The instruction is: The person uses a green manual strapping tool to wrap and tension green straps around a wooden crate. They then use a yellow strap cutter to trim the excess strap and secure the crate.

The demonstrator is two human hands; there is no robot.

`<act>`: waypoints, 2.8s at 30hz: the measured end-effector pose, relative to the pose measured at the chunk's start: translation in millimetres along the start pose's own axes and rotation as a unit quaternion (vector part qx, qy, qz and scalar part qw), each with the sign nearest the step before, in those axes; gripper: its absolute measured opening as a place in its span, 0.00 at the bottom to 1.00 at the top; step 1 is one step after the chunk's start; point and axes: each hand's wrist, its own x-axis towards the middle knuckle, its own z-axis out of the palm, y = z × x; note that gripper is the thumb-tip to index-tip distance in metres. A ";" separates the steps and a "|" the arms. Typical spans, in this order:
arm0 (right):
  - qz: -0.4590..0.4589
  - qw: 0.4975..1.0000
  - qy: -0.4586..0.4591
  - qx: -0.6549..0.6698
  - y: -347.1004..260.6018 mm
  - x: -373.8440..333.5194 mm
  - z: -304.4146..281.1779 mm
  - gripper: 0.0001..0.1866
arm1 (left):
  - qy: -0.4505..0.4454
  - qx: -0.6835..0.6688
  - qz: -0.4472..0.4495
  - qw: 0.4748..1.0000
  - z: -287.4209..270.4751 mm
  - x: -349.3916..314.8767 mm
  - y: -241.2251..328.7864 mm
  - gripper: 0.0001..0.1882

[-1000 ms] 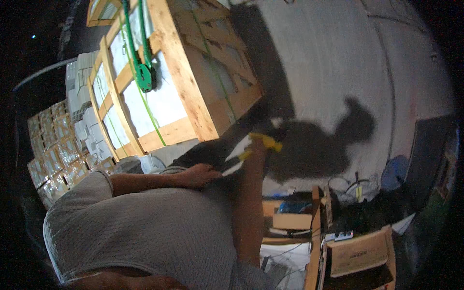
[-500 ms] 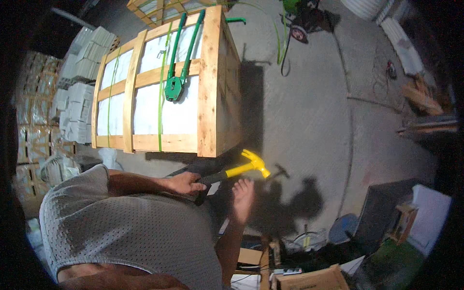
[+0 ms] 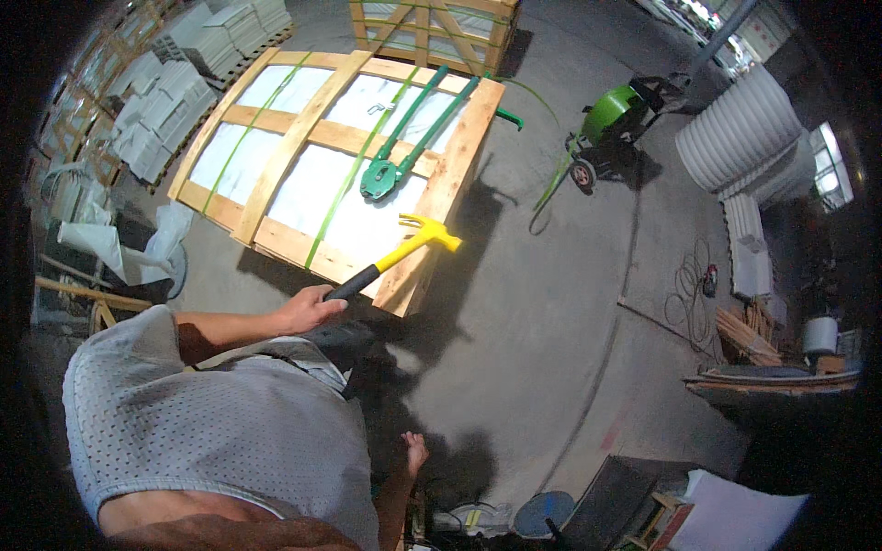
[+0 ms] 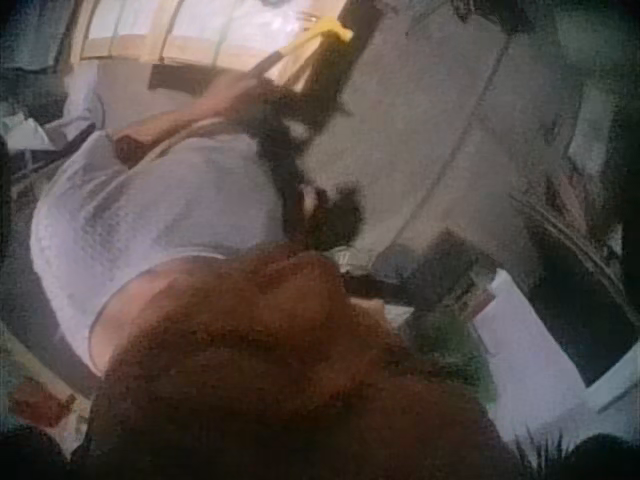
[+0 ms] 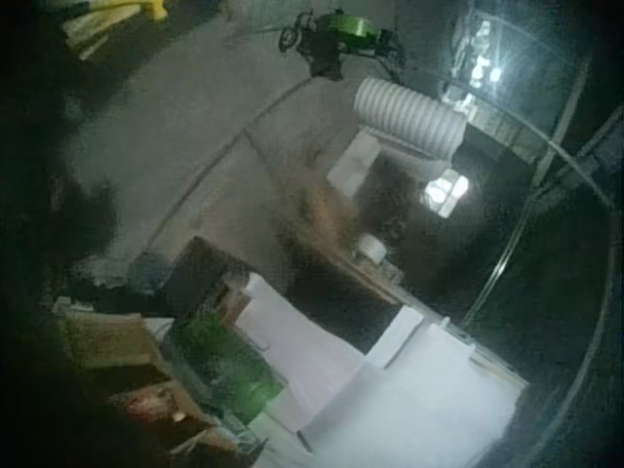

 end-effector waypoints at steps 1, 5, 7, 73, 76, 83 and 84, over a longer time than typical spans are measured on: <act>0.053 0.997 -0.030 0.052 -11.3 1.6 4.1 0.21 | 0.010 -0.045 0.024 0.999 -4.8 -9.8 -5.7 0.20; 0.017 1.000 -0.020 0.015 -84.6 -2.7 54.9 0.21 | 0.020 -0.063 -0.067 0.996 -19.5 -47.9 -35.0 0.21; 0.045 0.999 0.013 0.024 -132.9 -9.7 98.9 0.21 | -0.007 -0.014 -0.071 0.997 -27.2 -59.7 -50.9 0.21; -0.120 0.809 -0.196 -0.541 156.0 -295.6 1216.7 0.19 | 0.344 0.075 0.044 0.935 -929.6 -132.1 -716.7 0.12; -0.126 0.816 -0.145 -0.545 155.7 -320.5 1237.3 0.18 | 0.282 0.081 0.026 0.956 -985.0 -105.2 -738.3 0.13; -0.078 0.810 -0.092 -0.574 156.0 -301.1 1249.1 0.17 | 0.174 -0.097 -0.103 0.975 -1043.0 18.0 -723.2 0.14; -0.049 0.830 -0.072 -0.551 158.5 -294.6 1247.5 0.17 | 0.149 -0.102 -0.096 0.979 -1049.9 35.7 -710.4 0.14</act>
